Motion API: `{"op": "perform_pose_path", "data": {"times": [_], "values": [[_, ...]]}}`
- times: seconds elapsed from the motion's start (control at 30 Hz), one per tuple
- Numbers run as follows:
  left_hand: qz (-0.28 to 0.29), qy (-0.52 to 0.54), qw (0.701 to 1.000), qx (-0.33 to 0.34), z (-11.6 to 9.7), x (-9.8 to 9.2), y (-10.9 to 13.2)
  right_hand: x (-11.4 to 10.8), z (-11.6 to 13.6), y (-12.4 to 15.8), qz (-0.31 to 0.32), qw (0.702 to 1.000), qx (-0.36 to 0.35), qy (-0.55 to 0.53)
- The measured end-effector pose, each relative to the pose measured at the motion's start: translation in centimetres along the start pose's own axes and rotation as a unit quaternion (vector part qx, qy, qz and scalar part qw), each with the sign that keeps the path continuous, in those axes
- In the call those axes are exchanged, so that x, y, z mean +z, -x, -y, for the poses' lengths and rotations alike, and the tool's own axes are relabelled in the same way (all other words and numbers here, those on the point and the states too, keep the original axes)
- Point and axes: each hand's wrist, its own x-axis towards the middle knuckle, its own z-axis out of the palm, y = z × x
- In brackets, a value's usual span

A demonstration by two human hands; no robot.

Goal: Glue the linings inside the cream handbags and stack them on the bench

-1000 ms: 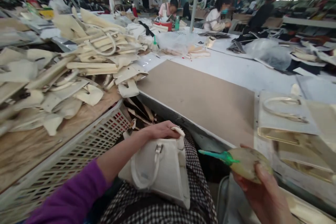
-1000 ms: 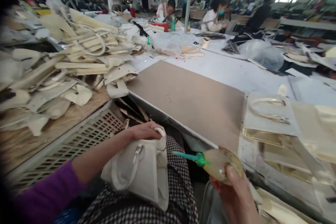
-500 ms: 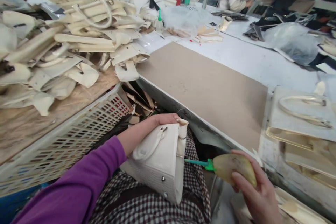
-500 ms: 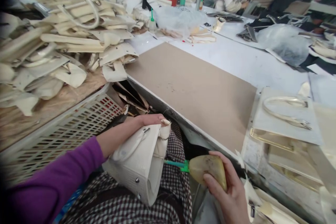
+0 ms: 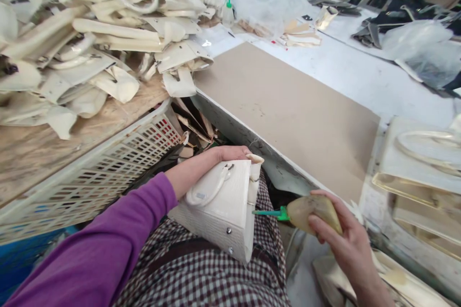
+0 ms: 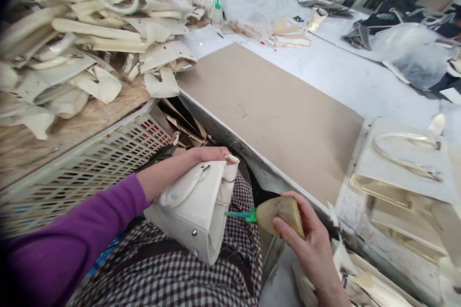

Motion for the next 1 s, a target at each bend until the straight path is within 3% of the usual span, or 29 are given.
{"op": "perform_pose_path", "data": {"times": [0.33,0.43,0.53,0.73,0.87,1.0], "values": [[-0.005,-0.005,1.000,-0.007,0.0,0.0,0.0,-1.7,-1.5,0.7,0.149,0.988,0.044,-0.002],[-0.002,-0.003,1.000,-0.011,0.1,0.1,-0.2,-1.7,-1.6,0.6,0.147,0.988,0.046,0.001],[0.001,-0.006,1.000,-0.010,0.2,0.2,-0.4,-1.7,-1.5,0.2,0.105,0.994,0.035,0.024],[0.000,-0.015,1.000,-0.008,0.1,0.4,-0.5,-1.6,-1.5,-0.4,0.066,0.993,-0.052,0.080],[-0.001,-0.018,1.000,-0.007,0.0,0.5,-0.5,-2.3,-1.7,-0.3,0.099,0.987,-0.088,0.089],[0.002,-0.017,1.000,-0.007,-0.1,0.6,-0.5,-3.0,-1.9,-0.1,0.161,0.981,-0.073,0.076]]}}
